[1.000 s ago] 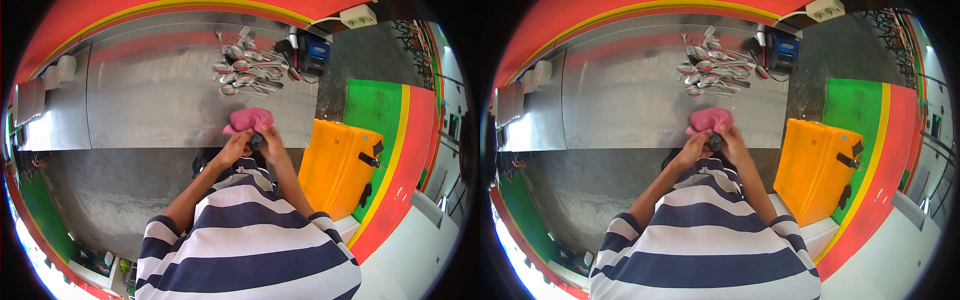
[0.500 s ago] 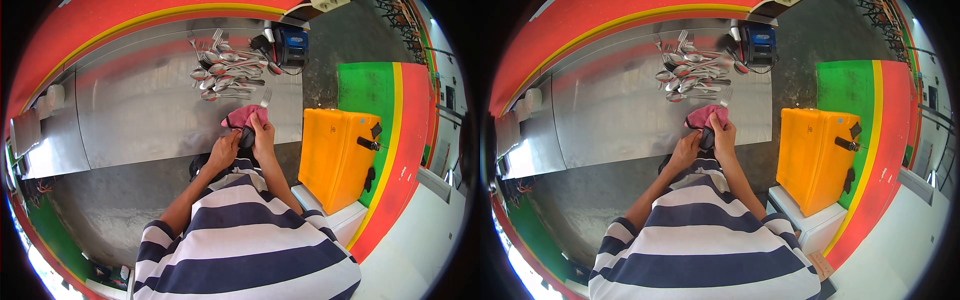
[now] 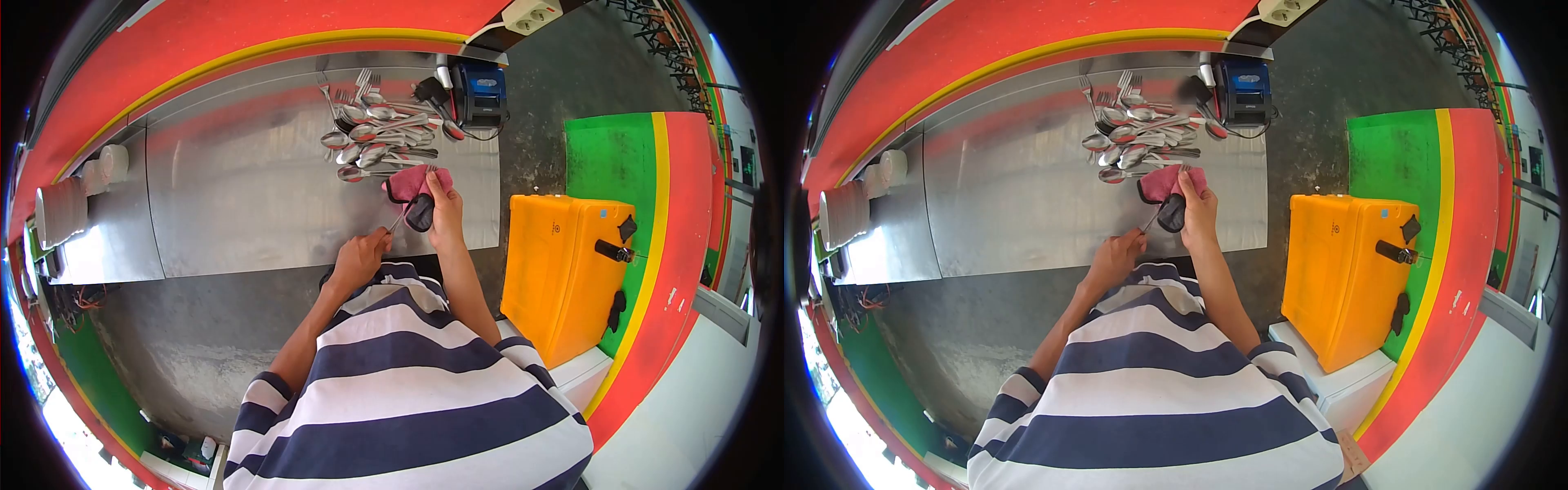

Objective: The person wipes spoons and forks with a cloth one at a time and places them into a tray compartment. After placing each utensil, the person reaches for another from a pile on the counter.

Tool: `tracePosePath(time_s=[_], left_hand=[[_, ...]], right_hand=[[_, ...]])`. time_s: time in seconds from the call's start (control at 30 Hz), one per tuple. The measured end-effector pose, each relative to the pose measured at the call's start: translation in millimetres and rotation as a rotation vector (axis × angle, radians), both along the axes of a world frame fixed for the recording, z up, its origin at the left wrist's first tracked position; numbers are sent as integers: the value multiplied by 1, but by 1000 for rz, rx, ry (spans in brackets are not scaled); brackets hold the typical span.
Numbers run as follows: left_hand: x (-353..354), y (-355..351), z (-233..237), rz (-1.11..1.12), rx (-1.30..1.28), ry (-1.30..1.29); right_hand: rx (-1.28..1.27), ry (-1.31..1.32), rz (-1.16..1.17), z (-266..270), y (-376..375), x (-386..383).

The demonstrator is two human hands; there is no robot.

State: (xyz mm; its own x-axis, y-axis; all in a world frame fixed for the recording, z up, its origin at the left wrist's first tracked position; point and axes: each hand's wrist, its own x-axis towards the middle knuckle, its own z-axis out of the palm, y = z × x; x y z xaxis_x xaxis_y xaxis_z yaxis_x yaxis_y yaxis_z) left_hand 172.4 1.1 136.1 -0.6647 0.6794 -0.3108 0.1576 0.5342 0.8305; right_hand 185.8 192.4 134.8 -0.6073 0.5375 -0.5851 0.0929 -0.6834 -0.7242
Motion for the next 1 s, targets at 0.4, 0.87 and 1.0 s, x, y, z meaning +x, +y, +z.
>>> tracePosePath(time_s=[0.4,0.87,1.0], left_hand=[[-24,-5,15,110,120,-82],[-36,44,-3,143,170,182],[-19,45,2,161,228,129]], right_hand=[[-102,319,-151,-4,73,15],[140,75,274,-6,-17,2],[72,86,110,2,5,-15]])
